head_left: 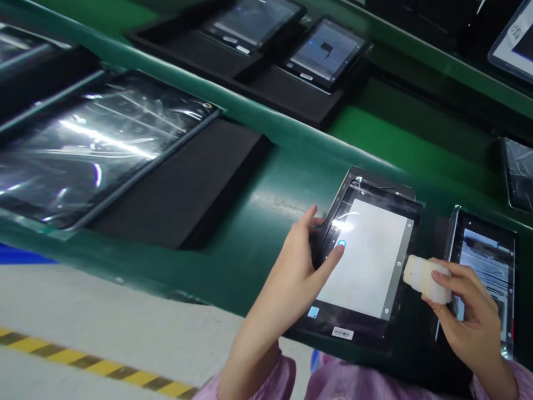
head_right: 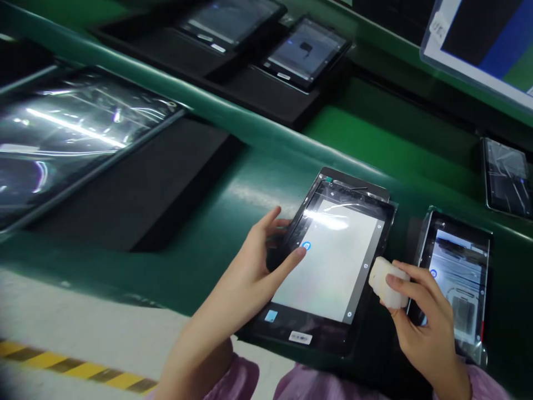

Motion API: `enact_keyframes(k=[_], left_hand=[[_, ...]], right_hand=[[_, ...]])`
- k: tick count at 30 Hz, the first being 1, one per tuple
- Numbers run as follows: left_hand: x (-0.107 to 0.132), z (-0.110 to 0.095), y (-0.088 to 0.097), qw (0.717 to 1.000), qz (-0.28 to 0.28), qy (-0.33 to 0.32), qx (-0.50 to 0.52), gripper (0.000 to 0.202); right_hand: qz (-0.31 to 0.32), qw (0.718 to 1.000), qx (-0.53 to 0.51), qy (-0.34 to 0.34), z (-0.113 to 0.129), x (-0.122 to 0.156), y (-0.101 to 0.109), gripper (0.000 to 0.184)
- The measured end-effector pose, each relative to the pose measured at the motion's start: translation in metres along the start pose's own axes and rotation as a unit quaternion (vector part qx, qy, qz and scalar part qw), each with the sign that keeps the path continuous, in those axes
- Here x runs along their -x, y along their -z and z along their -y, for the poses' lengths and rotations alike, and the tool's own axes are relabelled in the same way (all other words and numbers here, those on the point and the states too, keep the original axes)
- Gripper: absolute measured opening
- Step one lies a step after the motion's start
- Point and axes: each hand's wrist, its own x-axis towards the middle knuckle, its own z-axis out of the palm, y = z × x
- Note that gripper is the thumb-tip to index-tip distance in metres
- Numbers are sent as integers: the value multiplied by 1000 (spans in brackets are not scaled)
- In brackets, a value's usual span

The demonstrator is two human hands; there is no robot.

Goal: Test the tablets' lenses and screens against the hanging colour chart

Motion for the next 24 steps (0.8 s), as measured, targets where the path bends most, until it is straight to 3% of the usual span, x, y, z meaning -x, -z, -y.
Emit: enact_keyframes(k=[8, 15, 20, 22, 24], left_hand=[[-5, 0, -3, 1000, -15, 10, -9, 82], [-5, 9, 4, 997, 9, 20, 76, 65], [-10, 9, 1, 998, -4, 4, 65, 63], [-13, 10, 1, 999, -6, -5, 48, 67], [-15, 13, 3, 999, 1, -12, 46, 69]], right_hand=[[12, 1000, -18, 8, 3, -5, -1, 47], [15, 999, 4, 32, -3, -3, 1, 43], [9, 999, 16, 43, -8, 3, -3, 43], [1, 997, 26, 76, -7, 8, 3, 48], [-35, 990, 76, 117, -9, 13, 23, 54]])
